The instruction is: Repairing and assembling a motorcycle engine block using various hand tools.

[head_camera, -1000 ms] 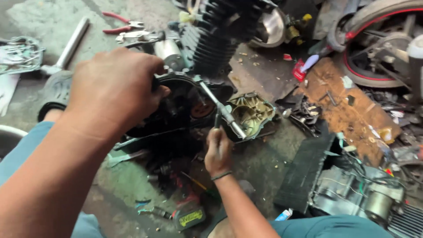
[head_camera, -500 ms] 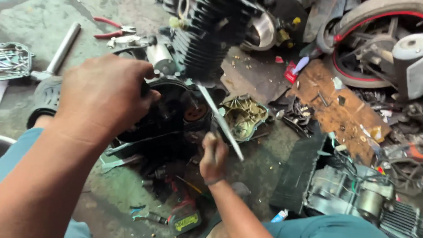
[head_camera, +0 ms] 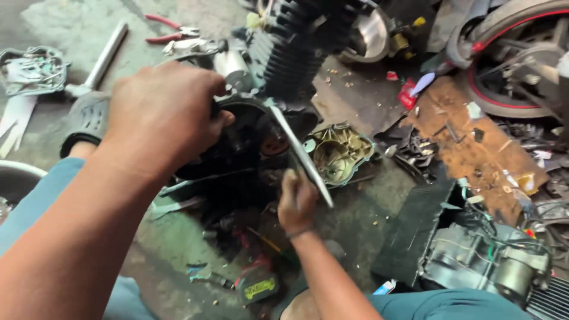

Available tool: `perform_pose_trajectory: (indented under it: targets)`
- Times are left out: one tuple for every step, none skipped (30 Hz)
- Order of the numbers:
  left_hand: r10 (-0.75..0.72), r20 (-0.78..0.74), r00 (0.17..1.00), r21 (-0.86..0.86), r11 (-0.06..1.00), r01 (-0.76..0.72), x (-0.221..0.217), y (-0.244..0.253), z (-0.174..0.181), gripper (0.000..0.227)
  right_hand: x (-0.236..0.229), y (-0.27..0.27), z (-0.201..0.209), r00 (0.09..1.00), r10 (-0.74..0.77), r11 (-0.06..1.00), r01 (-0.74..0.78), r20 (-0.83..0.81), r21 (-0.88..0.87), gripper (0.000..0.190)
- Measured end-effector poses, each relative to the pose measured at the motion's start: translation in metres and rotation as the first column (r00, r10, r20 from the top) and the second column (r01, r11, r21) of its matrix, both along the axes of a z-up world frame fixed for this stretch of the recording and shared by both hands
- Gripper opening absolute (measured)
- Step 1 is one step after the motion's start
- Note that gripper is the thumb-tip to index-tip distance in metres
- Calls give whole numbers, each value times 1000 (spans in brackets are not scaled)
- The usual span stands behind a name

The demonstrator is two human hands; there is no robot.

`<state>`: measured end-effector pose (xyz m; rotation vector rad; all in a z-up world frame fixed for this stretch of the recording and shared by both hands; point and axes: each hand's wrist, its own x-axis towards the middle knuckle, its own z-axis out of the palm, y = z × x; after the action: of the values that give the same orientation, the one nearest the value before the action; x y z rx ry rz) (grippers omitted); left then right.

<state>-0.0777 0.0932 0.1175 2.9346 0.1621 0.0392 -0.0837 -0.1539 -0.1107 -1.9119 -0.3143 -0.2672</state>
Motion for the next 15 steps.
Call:
perform_pose_trajectory:
  targets:
    - [-11, 14, 1000, -7, 1000, 11, 2, -3, 1, 39, 2, -3, 1, 999, -31, 999, 30, -42, -13, 41]
    - [-22, 19, 1000, -11, 1000, 22, 4, -6, 0, 39, 0, -9, 0, 998, -42, 999, 41, -37, -16, 41]
    - [-14, 20, 1000, -10, 1000, 14, 8, -7, 0, 39, 5, -13, -1, 999, -49, 999, 49, -22, -12, 41]
    - [-5, 20, 1000, -9, 1000, 5, 12, -8, -1, 40, 10, -16, -3, 998, -56, 998, 56, -7, -7, 41]
    - [3, 3, 1000, -1, 1000, -3, 7, -4, -2, 40, 7, -11, 0, 999, -48, 999, 48, -24, 1, 41]
    - [1, 19, 1000, 3, 1000, -1, 2, -1, -4, 39, 4, -6, 3, 998, -33, 999, 33, -55, -6, 40]
    - [-15, 49, 999, 0, 1000, 15, 2, -3, -4, 38, 5, -7, 10, 997, -33, 999, 32, -71, -20, 39]
    - [-22, 47, 999, 0, 1000, 22, 0, -5, -3, 38, 1, -11, 3, 997, -40, 999, 39, -73, -20, 39]
    - [-23, 53, 998, -10, 1000, 23, 5, -9, -2, 38, 8, -18, -3, 999, -44, 999, 44, -30, -29, 40]
    - [-24, 59, 998, -21, 999, 25, 9, -11, 0, 38, 14, -24, -8, 999, -48, 998, 49, 12, -37, 41]
    - [-16, 50, 999, -12, 1000, 17, 8, -8, -2, 38, 13, -19, -7, 999, -40, 999, 40, 2, -28, 41]
    - [-10, 37, 999, -1, 1000, 10, 5, -4, -3, 38, 11, -14, -5, 999, -30, 1000, 30, -18, 7, 42]
    - [-13, 29, 1000, 2, 1000, 13, 4, -5, -5, 38, 10, -15, -3, 999, -28, 999, 29, -33, 35, 42]
    - [-13, 24, 1000, 4, 1000, 13, 1, -4, -6, 38, 5, -16, -10, 999, -28, 999, 29, -38, 37, 42]
    - [-34, 49, 998, 5, 999, 34, 6, -7, -8, 38, 8, -23, -14, 998, -39, 999, 40, -46, 23, 42]
